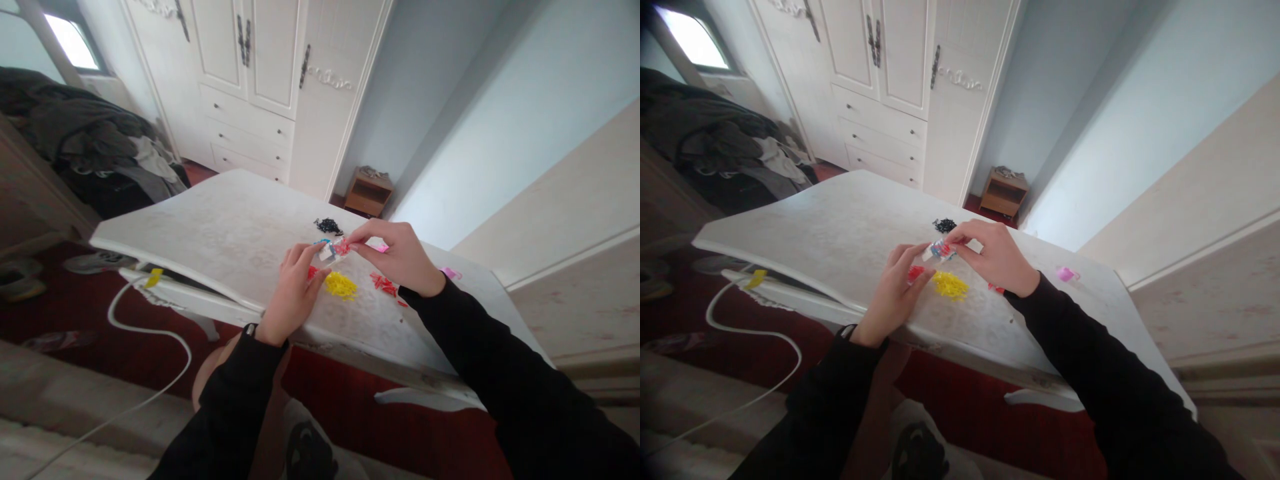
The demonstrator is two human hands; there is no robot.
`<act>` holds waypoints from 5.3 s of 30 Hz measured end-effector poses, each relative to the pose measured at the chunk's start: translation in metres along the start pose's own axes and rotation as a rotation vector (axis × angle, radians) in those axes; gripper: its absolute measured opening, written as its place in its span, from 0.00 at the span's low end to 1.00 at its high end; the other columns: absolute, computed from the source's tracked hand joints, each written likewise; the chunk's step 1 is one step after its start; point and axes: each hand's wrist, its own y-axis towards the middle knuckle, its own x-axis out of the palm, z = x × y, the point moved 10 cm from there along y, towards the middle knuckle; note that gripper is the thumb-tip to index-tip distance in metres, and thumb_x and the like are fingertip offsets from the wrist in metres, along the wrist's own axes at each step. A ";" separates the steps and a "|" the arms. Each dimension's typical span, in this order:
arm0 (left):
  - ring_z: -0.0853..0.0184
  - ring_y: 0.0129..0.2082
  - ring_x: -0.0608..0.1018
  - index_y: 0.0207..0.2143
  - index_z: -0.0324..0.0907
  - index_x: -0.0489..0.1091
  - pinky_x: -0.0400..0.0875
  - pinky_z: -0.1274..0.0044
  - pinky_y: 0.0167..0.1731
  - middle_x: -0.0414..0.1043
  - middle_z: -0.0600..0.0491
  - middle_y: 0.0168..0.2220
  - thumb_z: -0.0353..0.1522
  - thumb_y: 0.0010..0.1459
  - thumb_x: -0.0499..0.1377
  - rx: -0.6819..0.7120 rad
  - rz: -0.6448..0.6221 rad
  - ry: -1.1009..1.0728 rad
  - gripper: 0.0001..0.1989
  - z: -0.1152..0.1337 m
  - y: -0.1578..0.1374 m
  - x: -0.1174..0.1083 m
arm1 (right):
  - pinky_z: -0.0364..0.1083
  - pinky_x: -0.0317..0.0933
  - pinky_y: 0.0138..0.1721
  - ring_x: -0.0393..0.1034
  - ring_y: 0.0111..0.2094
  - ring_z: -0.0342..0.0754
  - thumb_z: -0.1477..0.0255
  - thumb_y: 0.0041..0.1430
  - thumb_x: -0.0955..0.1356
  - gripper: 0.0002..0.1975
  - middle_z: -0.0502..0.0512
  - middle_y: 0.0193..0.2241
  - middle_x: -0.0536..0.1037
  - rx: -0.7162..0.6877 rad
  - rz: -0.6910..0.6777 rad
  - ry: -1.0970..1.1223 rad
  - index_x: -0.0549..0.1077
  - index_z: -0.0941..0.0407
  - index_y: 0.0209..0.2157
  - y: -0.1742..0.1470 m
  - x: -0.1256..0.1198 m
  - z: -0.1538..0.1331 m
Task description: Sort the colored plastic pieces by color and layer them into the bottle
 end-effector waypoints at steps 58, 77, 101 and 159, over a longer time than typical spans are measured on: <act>0.56 0.52 0.71 0.60 0.42 0.68 0.66 0.62 0.56 0.71 0.45 0.52 0.31 0.67 0.60 0.045 0.009 0.068 0.20 0.002 -0.001 0.001 | 0.48 0.68 0.39 0.76 0.34 0.47 0.76 0.61 0.73 0.04 0.50 0.31 0.81 0.130 0.194 0.031 0.77 0.53 0.31 -0.050 -0.026 0.039; 0.58 0.52 0.73 0.59 0.42 0.67 0.70 0.64 0.56 0.71 0.46 0.51 0.33 0.68 0.59 0.029 0.090 -0.051 0.18 -0.001 -0.001 -0.007 | 0.49 0.69 0.38 0.75 0.35 0.48 0.74 0.64 0.71 0.04 0.53 0.34 0.81 0.015 0.152 -0.065 0.79 0.53 0.37 -0.026 -0.033 0.019; 0.59 0.52 0.75 0.56 0.43 0.66 0.75 0.63 0.51 0.70 0.45 0.51 0.37 0.68 0.58 -0.088 0.139 -0.134 0.16 -0.023 -0.004 -0.007 | 0.48 0.69 0.36 0.74 0.34 0.48 0.63 0.63 0.72 0.12 0.56 0.35 0.79 0.441 -0.200 0.012 0.82 0.57 0.38 -0.140 0.009 0.128; 0.60 0.52 0.74 0.59 0.42 0.69 0.70 0.66 0.57 0.71 0.46 0.51 0.33 0.68 0.59 -0.003 0.011 -0.059 0.18 0.000 0.000 -0.003 | 0.44 0.64 0.32 0.72 0.32 0.43 0.72 0.65 0.69 0.04 0.52 0.38 0.83 0.056 -0.028 0.023 0.73 0.54 0.34 -0.016 -0.008 0.011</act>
